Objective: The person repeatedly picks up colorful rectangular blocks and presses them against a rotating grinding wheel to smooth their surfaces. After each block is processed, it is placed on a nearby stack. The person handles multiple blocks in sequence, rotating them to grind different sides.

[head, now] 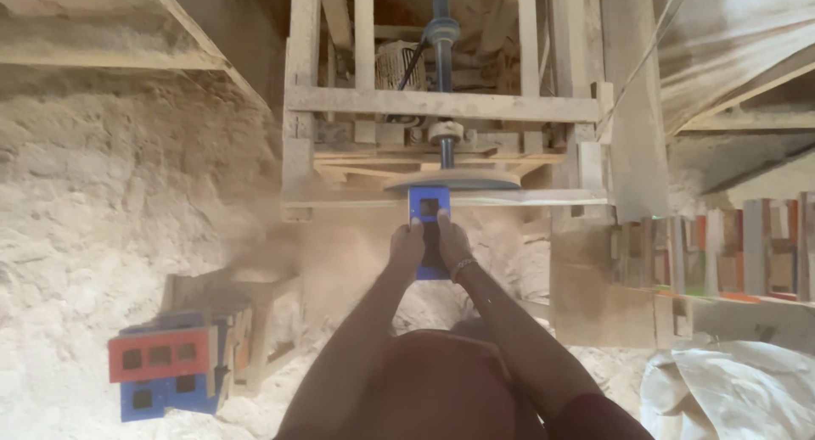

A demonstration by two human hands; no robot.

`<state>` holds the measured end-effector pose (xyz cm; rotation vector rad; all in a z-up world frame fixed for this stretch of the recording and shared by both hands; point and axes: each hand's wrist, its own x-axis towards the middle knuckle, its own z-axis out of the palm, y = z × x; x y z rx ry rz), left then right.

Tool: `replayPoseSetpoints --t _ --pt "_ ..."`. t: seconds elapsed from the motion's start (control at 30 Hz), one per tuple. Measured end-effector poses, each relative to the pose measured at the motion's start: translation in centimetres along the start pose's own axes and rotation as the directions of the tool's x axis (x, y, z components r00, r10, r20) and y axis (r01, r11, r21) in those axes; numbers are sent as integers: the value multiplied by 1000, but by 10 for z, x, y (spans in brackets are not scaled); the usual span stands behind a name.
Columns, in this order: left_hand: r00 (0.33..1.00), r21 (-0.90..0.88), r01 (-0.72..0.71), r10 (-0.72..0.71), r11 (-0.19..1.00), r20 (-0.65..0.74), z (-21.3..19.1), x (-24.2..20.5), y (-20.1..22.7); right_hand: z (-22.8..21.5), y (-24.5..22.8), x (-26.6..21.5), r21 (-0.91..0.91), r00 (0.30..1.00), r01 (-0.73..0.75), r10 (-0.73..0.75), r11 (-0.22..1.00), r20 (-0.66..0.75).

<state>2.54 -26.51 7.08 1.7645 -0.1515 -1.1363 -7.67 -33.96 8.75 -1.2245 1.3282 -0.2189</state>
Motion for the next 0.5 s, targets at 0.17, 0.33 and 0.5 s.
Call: replayPoseSetpoints --t 0.17,0.33,0.5 --pt "974 505 -177 225 845 -36 -7 37 -8 20 17 29 -569 926 320 -377 758 19" --pt "988 320 -72 113 945 -110 26 15 0 -14 34 34 -722 877 379 -473 579 81" --pt "995 278 -9 36 961 -93 59 -14 28 -52 13 21 -765 925 257 -378 590 19"
